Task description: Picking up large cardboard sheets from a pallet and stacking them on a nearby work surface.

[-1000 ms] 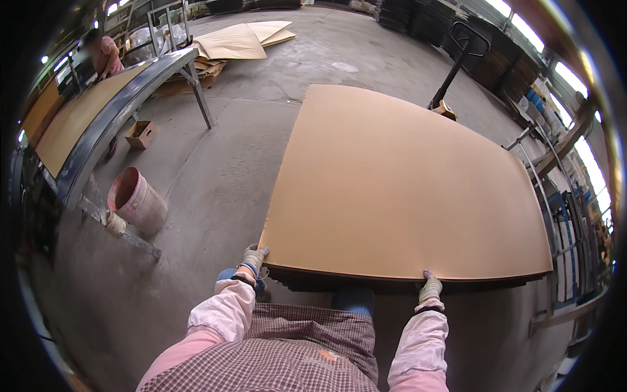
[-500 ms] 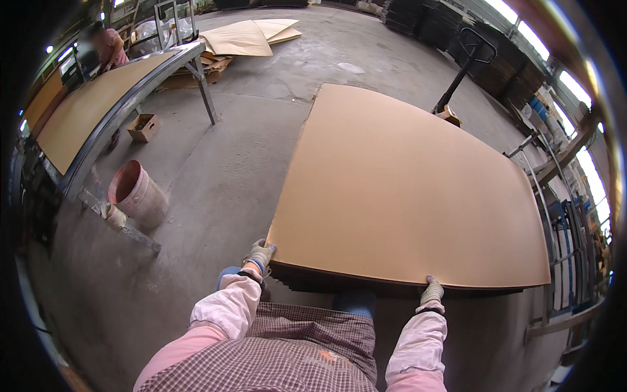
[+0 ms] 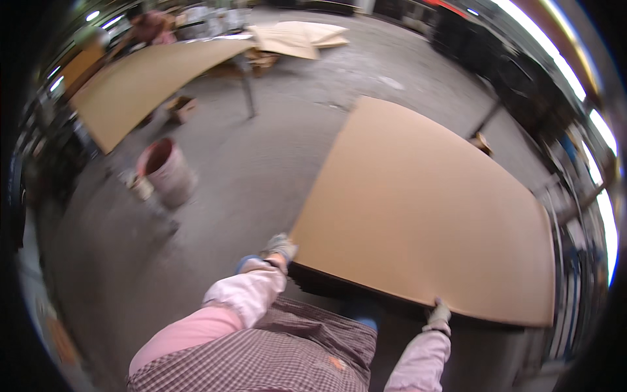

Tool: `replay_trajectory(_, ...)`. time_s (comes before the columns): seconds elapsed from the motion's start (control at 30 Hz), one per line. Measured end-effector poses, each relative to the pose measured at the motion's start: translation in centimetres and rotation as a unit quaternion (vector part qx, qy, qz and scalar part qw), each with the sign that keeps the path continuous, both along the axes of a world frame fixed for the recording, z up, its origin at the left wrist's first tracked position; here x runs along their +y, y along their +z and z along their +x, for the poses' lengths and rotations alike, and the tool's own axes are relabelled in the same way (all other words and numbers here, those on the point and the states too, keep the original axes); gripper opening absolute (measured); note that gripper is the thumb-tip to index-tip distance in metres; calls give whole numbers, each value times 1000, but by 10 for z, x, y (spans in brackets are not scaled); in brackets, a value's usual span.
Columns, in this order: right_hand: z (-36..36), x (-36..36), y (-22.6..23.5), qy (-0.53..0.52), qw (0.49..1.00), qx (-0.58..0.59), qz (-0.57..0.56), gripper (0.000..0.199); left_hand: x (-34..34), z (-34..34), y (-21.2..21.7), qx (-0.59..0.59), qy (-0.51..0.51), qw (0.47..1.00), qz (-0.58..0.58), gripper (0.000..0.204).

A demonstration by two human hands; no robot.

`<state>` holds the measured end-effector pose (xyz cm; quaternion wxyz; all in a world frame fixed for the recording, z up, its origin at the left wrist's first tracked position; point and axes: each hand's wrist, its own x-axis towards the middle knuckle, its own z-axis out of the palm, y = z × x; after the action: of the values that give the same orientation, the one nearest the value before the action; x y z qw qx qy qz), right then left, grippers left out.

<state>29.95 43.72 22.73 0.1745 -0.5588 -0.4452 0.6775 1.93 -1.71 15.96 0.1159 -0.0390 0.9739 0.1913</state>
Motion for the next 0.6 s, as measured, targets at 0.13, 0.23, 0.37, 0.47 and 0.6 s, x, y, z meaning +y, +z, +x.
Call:
replay_trajectory(0.13, 27, 3, 1, 0, 998, -50, 31, 37, -2, 5, 100, -53, 46, 997, 34, 83)
replay_trajectory(0.23, 29, 0, 6, 1, 965, -204, 166, 26, -80, -9, 67, 16, 177, 928, 327, 81)
replay_trajectory(0.37, 36, -6, 10, -5, 949, -156, 272, 14, -236, 1, 96, 136, 305, 717, 611, 73)
replay_trajectory(0.47, 9, -74, 86, 47, 921, -187, 337, 17, -355, 0, 122, 175, 409, 619, 647, 88)
replay_trajectory(0.6, -36, -120, 111, 73, 924, -135, 349, 14, -445, -42, 144, 249, 445, 558, 655, 93)
